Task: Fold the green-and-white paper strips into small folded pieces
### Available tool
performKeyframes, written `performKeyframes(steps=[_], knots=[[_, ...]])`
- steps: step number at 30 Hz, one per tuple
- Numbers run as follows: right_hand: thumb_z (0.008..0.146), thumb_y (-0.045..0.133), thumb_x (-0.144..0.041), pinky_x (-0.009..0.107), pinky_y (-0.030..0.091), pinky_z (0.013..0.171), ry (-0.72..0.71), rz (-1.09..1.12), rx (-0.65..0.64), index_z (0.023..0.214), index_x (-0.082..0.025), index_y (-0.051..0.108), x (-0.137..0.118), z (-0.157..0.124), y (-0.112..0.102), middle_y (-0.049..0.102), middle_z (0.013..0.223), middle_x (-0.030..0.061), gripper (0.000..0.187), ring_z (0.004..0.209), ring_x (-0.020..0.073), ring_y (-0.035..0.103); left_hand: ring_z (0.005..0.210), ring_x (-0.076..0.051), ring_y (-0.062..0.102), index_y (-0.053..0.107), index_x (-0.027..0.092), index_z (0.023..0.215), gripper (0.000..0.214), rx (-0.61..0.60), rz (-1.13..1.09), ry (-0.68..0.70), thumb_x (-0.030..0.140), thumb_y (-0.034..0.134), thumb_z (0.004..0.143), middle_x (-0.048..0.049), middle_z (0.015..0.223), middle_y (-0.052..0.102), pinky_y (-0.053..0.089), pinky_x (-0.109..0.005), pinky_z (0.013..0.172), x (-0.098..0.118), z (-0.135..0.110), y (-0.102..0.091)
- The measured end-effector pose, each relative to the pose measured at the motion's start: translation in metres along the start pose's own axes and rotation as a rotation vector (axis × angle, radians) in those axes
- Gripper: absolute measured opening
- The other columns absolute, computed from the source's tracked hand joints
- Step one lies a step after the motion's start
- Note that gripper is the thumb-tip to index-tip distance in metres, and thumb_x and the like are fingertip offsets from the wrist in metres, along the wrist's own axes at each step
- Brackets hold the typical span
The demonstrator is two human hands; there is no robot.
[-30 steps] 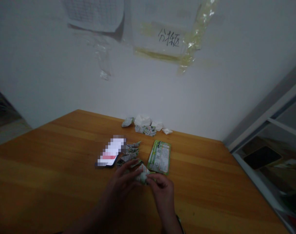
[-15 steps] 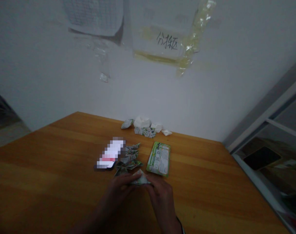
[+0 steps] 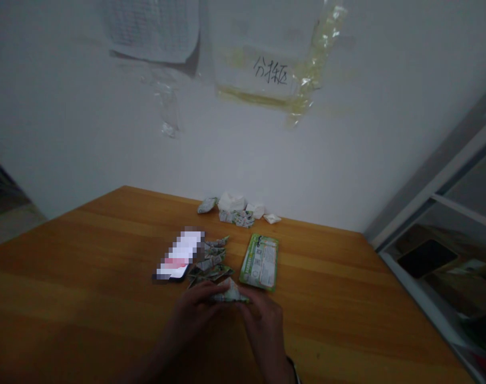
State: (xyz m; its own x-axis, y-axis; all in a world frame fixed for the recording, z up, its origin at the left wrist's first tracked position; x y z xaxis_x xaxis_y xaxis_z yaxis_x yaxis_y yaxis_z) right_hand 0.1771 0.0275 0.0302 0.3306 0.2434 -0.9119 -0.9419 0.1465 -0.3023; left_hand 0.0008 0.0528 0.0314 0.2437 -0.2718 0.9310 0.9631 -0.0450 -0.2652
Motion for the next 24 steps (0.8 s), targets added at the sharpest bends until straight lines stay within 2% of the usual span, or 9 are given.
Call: performKeyframes(steps=[2, 6, 8, 10, 14, 19, 24], knots=[[0.075, 0.071, -0.024, 0.037, 0.054, 0.084, 0.051, 0.088, 0.005, 0.096, -0.025, 0.074, 0.004, 0.0, 0.004, 0.075, 0.098, 0.0055, 0.022, 0.091, 0.0263, 0.07, 0.087, -0.023, 0.069, 0.076, 0.024, 0.094, 0.03, -0.006, -0.055, -0.058, 0.018, 0.073, 0.065, -0.0054, 0.093, 0.075, 0.056, -0.032, 0.079, -0.001, 0.0, 0.002], [0.069, 0.077, -0.028, 0.032, 0.057, 0.072, 0.179, 0.396, -0.014, 0.095, -0.021, 0.072, 0.015, 0.001, 0.019, 0.077, 0.09, 0.0069, 0.027, 0.081, 0.0254, 0.072, 0.092, -0.028, 0.07, 0.077, 0.018, 0.093, 0.031, -0.019, -0.156, -0.265, 0.024, 0.077, 0.062, -0.0085, 0.095, 0.076, 0.056, -0.036, 0.083, -0.007, -0.002, 0.006], [0.067, 0.078, -0.029, 0.032, 0.056, 0.071, 0.21, 0.455, -0.022, 0.092, -0.02, 0.072, 0.019, 0.001, 0.022, 0.077, 0.087, 0.0072, 0.028, 0.079, 0.0253, 0.072, 0.092, -0.03, 0.07, 0.077, 0.016, 0.092, 0.033, -0.022, -0.178, -0.313, 0.023, 0.078, 0.06, -0.0093, 0.095, 0.076, 0.056, -0.038, 0.084, -0.008, -0.002, 0.007], [0.067, 0.078, -0.029, 0.034, 0.056, 0.074, 0.217, 0.413, -0.014, 0.09, -0.019, 0.073, 0.022, 0.001, 0.021, 0.077, 0.086, 0.0078, 0.026, 0.081, 0.0259, 0.072, 0.093, -0.03, 0.07, 0.077, 0.016, 0.092, 0.032, -0.032, -0.196, -0.334, 0.021, 0.077, 0.06, -0.0095, 0.096, 0.076, 0.055, -0.038, 0.086, -0.008, -0.001, 0.007], [0.066, 0.078, -0.029, 0.041, 0.052, 0.087, 0.163, 0.252, 0.02, 0.092, -0.019, 0.075, 0.022, 0.002, 0.014, 0.075, 0.098, 0.0101, 0.028, 0.096, 0.0295, 0.067, 0.095, -0.029, 0.069, 0.077, 0.017, 0.092, 0.031, -0.035, -0.162, -0.325, 0.02, 0.077, 0.06, -0.01, 0.097, 0.076, 0.055, -0.037, 0.087, -0.012, 0.0, 0.004], [0.067, 0.078, -0.031, 0.044, 0.05, 0.089, 0.233, 0.42, -0.11, 0.103, -0.019, 0.072, 0.028, 0.0, 0.026, 0.072, 0.106, 0.0111, 0.038, 0.099, 0.0302, 0.067, 0.1, -0.028, 0.067, 0.076, 0.02, 0.096, 0.034, -0.024, -0.112, -0.244, 0.025, 0.078, 0.062, -0.0072, 0.101, 0.075, 0.051, -0.039, 0.093, -0.01, -0.001, 0.003], [0.067, 0.078, -0.028, 0.046, 0.046, 0.095, 0.222, 0.383, -0.063, 0.101, -0.019, 0.073, 0.025, 0.0, 0.022, 0.072, 0.108, 0.0107, 0.036, 0.103, 0.0296, 0.065, 0.105, -0.027, 0.065, 0.073, 0.021, 0.104, 0.038, -0.062, -0.095, -0.166, 0.022, 0.076, 0.066, -0.0073, 0.109, 0.072, 0.049, -0.039, 0.096, -0.009, 0.001, 0.005]])
Point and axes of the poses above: each hand's wrist, its own z-axis towards the middle knuckle, its own y-axis out of the palm, x = y × z, the point moved 7 cm from there along z, towards the middle knuckle
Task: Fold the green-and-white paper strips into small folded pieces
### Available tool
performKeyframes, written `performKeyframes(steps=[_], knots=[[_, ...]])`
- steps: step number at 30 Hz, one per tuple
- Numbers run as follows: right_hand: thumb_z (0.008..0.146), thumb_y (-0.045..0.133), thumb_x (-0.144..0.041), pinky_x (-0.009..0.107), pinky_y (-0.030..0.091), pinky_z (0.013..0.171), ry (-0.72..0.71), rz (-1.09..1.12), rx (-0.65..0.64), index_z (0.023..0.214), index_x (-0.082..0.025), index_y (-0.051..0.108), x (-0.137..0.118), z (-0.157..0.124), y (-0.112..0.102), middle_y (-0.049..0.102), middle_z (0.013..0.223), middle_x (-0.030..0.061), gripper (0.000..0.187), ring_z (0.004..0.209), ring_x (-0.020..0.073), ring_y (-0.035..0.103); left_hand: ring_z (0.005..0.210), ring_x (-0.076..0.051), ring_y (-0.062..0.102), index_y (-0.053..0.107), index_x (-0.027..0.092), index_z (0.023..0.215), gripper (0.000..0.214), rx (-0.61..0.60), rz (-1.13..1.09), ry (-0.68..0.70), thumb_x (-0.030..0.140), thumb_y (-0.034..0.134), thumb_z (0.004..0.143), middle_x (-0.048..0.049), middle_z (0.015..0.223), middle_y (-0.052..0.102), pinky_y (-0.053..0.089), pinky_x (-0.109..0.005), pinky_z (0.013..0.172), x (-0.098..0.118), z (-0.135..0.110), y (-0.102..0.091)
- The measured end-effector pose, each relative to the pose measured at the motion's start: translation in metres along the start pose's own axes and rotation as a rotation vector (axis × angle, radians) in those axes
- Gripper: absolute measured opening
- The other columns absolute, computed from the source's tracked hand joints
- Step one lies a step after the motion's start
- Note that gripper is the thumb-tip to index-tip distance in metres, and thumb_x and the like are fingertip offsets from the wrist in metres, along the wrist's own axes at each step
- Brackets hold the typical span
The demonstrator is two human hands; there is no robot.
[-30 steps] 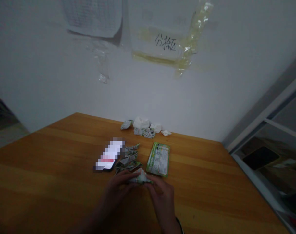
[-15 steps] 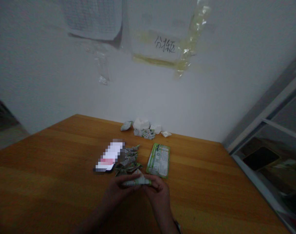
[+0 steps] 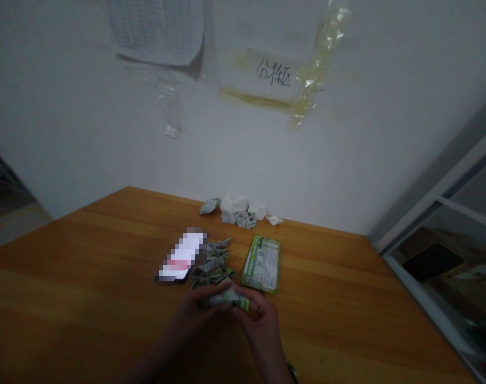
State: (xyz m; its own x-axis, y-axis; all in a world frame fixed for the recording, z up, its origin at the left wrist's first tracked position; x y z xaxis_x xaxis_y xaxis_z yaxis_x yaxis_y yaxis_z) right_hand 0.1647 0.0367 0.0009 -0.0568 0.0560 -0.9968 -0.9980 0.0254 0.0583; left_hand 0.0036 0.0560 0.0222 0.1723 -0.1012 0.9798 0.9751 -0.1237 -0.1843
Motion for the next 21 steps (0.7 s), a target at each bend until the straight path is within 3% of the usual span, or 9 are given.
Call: performKeyframes(steps=[3, 7, 12, 14, 18, 21], knots=[[0.066, 0.077, -0.026, 0.046, 0.046, 0.094, -0.027, -0.039, 0.044, 0.095, -0.019, 0.075, -0.005, -0.001, -0.002, 0.074, 0.103, 0.0107, 0.029, 0.099, 0.0296, 0.066, 0.105, -0.025, 0.065, 0.068, 0.023, 0.113, 0.043, -0.054, 0.087, 0.076, 0.015, 0.07, 0.071, -0.0074, 0.112, 0.071, 0.051, -0.037, 0.093, -0.002, 0.001, 0.003], [0.066, 0.076, -0.025, 0.043, 0.051, 0.088, -0.013, 0.013, 0.076, 0.089, -0.019, 0.076, -0.004, -0.003, -0.002, 0.075, 0.097, 0.0106, 0.024, 0.094, 0.0288, 0.069, 0.105, -0.022, 0.065, 0.059, 0.031, 0.124, 0.054, -0.105, 0.365, 0.282, 0.006, 0.062, 0.076, -0.0068, 0.119, 0.067, 0.052, -0.035, 0.091, 0.003, -0.002, 0.006], [0.066, 0.074, -0.018, 0.039, 0.051, 0.087, -0.013, 0.04, 0.06, 0.088, -0.019, 0.074, 0.004, -0.003, -0.002, 0.075, 0.096, 0.0084, 0.022, 0.092, 0.0262, 0.068, 0.121, -0.028, 0.053, 0.065, 0.031, 0.116, 0.041, -0.003, 0.674, 0.523, 0.011, 0.059, 0.081, -0.01, 0.135, 0.055, 0.049, -0.044, 0.094, 0.025, -0.011, 0.001], [0.067, 0.073, -0.016, 0.037, 0.051, 0.085, -0.023, 0.037, 0.061, 0.093, -0.021, 0.073, 0.003, -0.003, -0.004, 0.075, 0.097, 0.0073, 0.026, 0.092, 0.0251, 0.068, 0.118, -0.028, 0.056, 0.066, 0.03, 0.115, 0.038, -0.07, 0.682, 0.566, 0.012, 0.059, 0.081, -0.0078, 0.126, 0.063, 0.046, -0.046, 0.096, 0.031, -0.014, 0.005], [0.07, 0.07, -0.014, 0.033, 0.048, 0.086, -0.156, -0.183, 0.104, 0.096, -0.023, 0.072, -0.018, -0.005, -0.007, 0.071, 0.098, 0.0058, 0.027, 0.094, 0.0232, 0.064, 0.094, -0.023, 0.068, 0.068, 0.028, 0.111, 0.036, -0.182, 0.559, 0.426, 0.013, 0.058, 0.08, -0.0044, 0.105, 0.074, 0.051, -0.035, 0.085, 0.033, -0.015, 0.009], [0.072, 0.068, -0.013, 0.028, 0.048, 0.076, -0.247, -0.242, 0.058, 0.081, -0.021, 0.072, -0.032, -0.006, -0.004, 0.065, 0.087, 0.0039, 0.013, 0.086, 0.0204, 0.061, 0.085, -0.021, 0.069, 0.07, 0.027, 0.109, 0.034, -0.258, 0.437, 0.276, 0.014, 0.052, 0.084, -0.0029, 0.098, 0.076, 0.051, -0.029, 0.077, 0.028, -0.015, 0.014]])
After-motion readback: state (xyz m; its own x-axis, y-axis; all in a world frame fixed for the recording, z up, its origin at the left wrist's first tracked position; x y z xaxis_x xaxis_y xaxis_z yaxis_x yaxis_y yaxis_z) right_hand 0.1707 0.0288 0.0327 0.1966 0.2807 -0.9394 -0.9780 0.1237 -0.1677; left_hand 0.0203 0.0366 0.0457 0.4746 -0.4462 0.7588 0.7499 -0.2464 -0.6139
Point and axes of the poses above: each hand's wrist, its own z-axis towards the middle knuckle, its own y-axis out of the palm, x = y × z, the point moved 7 cm from there along z, towards the middle knuckle
